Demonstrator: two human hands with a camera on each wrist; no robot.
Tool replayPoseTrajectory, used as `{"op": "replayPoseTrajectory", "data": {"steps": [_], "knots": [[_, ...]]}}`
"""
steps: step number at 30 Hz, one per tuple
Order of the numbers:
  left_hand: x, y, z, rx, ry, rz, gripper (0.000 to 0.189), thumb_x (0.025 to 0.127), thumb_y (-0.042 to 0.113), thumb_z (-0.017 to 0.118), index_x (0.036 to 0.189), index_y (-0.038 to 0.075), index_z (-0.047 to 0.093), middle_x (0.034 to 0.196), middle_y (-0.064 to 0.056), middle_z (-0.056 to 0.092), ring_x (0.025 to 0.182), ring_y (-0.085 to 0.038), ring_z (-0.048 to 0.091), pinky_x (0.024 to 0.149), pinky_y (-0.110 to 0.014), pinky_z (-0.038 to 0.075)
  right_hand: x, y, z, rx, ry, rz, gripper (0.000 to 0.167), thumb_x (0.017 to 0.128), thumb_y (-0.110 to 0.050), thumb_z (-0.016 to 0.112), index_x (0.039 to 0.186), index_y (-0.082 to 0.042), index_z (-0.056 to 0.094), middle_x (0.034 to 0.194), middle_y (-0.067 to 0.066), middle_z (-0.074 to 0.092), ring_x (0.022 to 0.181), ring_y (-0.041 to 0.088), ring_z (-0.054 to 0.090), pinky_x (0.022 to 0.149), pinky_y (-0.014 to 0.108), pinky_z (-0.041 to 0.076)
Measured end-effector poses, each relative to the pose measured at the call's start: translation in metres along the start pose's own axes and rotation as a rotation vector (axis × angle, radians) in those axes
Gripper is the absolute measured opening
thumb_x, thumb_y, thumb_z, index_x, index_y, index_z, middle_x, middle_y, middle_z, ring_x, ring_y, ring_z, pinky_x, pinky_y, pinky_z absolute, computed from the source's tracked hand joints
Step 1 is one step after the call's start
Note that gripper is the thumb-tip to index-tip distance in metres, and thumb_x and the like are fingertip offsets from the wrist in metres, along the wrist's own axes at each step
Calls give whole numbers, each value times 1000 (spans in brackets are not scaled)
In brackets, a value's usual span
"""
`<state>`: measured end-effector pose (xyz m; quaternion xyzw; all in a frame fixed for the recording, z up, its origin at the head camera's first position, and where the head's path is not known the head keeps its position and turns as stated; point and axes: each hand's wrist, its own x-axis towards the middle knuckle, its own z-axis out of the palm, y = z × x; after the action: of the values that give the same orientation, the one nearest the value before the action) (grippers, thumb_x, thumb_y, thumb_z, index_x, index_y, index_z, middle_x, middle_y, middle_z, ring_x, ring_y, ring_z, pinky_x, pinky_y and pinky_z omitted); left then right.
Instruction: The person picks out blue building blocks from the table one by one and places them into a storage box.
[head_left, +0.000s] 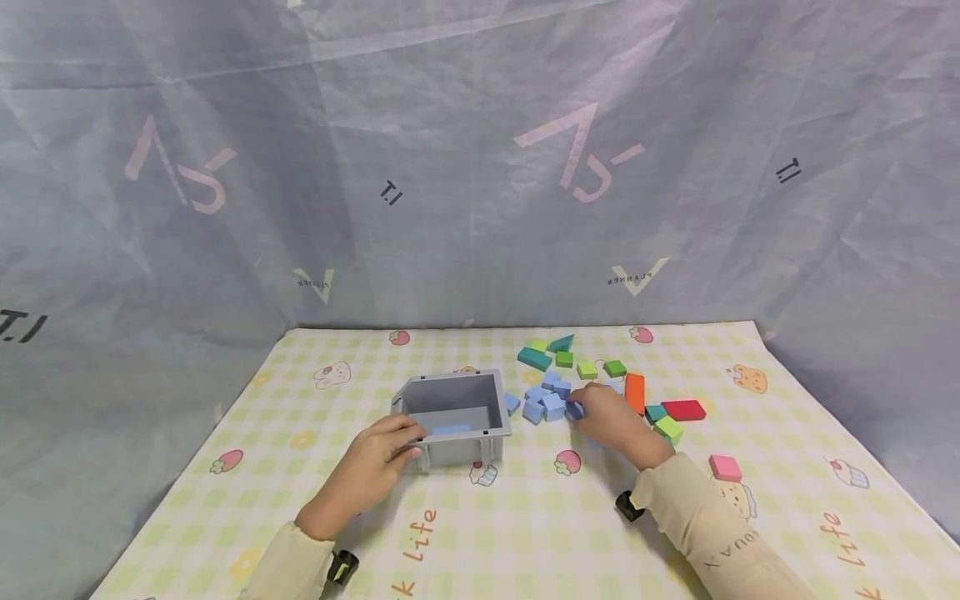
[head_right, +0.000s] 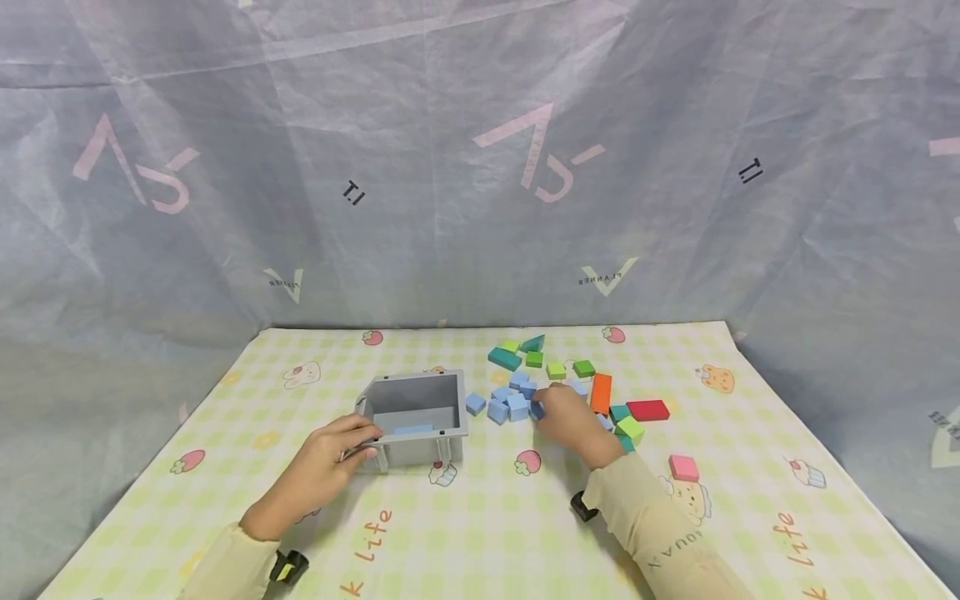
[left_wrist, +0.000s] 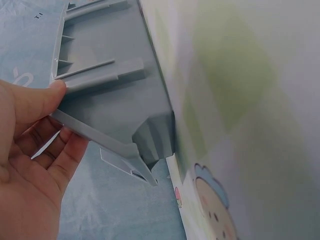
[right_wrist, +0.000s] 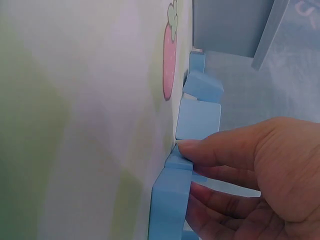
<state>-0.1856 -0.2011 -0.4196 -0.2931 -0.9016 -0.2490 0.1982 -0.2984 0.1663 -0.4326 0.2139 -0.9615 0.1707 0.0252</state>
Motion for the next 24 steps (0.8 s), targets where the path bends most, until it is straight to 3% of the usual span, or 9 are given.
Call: {"op": "replayPoseTrajectory", "data": {"steps": [12,24], "knots": [[0,-1,1,10,-7,6,23,92,7,71,115,5,74,109,3,65,90,-8,58,73,-24,52,-2,-1,0,19,-4,-17,28,83,4,67,109,4,75,100,13,71,83,22,58,77,38,51],[2,-1,0,27,25,43,21,91,5,71,112,6,75,107,2,66,92,-10,58,74,-26,52,-1,3,-3,73,-5,8,30,84,3,66,112,6,73,99,13,69,84,24,56,78,40,50]]}}
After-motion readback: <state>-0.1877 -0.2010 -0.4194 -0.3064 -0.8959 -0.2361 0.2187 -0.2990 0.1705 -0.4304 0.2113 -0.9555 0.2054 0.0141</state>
